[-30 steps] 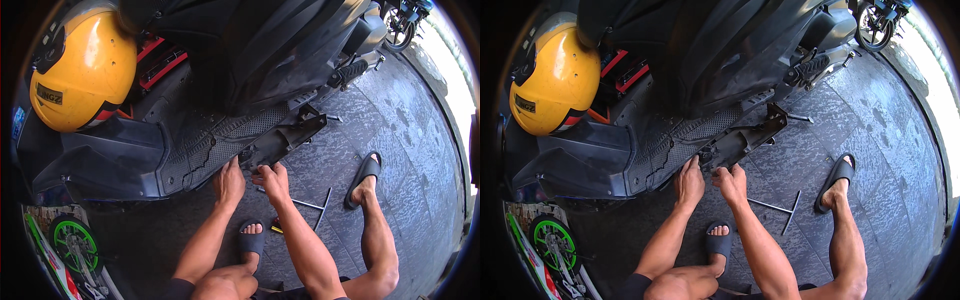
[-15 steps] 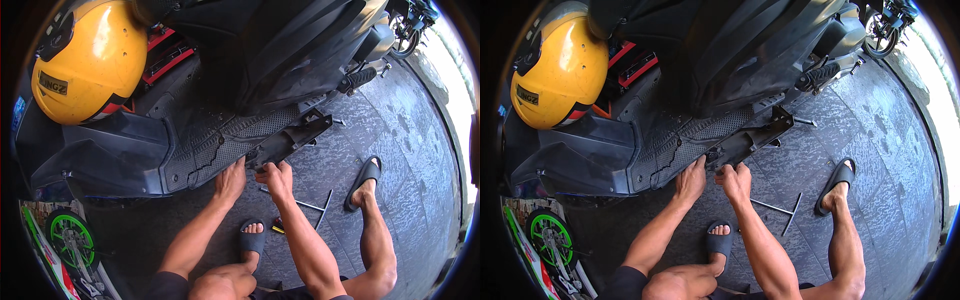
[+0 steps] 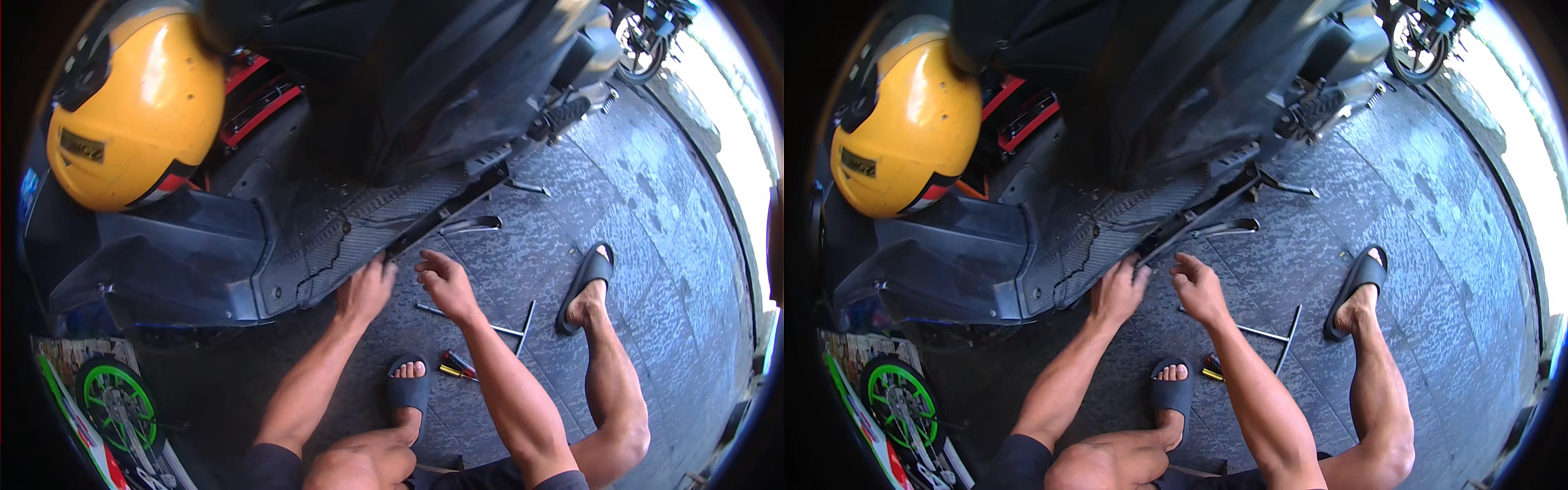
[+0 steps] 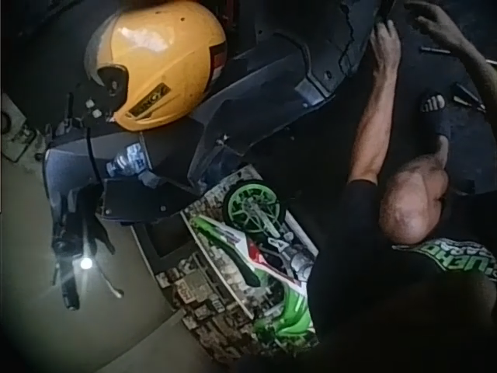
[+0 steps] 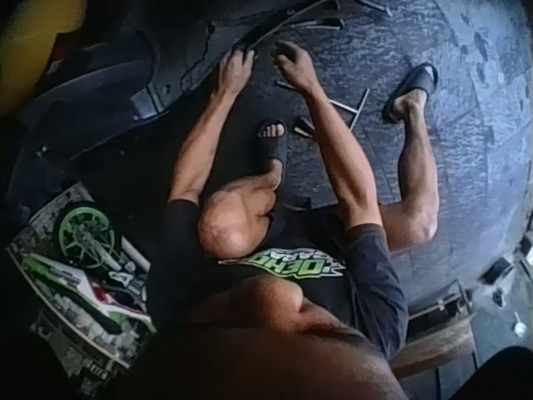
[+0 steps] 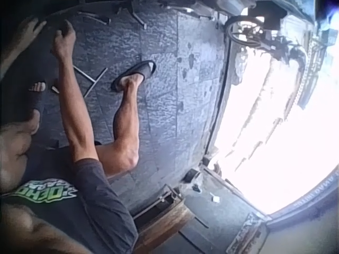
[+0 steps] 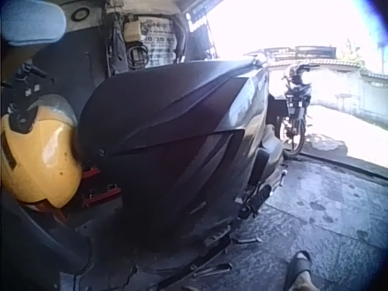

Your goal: Remove and inspect plastic components and footrests of a scooter for maintenance.

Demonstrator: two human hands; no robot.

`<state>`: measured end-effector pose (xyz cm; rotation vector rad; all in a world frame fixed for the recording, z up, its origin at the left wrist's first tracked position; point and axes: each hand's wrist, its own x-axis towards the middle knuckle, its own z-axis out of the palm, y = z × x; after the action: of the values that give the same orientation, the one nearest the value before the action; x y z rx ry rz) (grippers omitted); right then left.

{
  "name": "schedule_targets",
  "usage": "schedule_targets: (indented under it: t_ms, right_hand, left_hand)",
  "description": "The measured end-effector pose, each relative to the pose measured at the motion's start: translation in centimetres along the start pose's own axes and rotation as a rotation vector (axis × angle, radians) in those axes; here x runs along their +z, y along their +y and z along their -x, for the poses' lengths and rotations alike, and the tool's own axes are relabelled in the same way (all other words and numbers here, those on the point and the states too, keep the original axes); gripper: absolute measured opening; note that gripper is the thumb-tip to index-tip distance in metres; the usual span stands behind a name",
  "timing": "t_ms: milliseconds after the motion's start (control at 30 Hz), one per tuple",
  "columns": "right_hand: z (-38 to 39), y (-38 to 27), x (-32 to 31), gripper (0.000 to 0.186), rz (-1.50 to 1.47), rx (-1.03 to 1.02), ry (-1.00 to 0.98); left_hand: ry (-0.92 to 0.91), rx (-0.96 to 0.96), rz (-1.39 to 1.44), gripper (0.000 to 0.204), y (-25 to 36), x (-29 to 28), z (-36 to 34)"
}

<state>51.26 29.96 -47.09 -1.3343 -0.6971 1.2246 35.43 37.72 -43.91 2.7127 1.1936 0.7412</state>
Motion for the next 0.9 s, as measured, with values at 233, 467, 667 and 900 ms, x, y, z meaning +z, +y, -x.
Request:
schedule_targets:
  t_ms: [233, 467, 667, 900]
  right_hand:
    - [0.1, 4.5, 4.7, 0.032, -0.119, -0.052, 0.236]
    - [-2.0, 4.3, 6.9, 0.026, -0.338, -0.103, 0.353]
    - [-2.2, 4.0, 6.8, 0.015, -0.1, -0.145, 0.421]
    - [-2.8, 4.5, 6.7, 0.008, 0.094, -0.301, 0.437]
  left_hand:
    - [0.1, -0.055, 0.115, 0.01, -0.4, 0.8, 0.5]
    - [0.065, -0.07, 0.154, 0.015, 0.1, 0.6, 0.5]
    - [0.009, -0.085, 0.118, 0.02, -0.3, 0.3, 0.7]
    - [0.039, -0.128, 0.167, 0.013, 1.3, -0.5, 0.0]
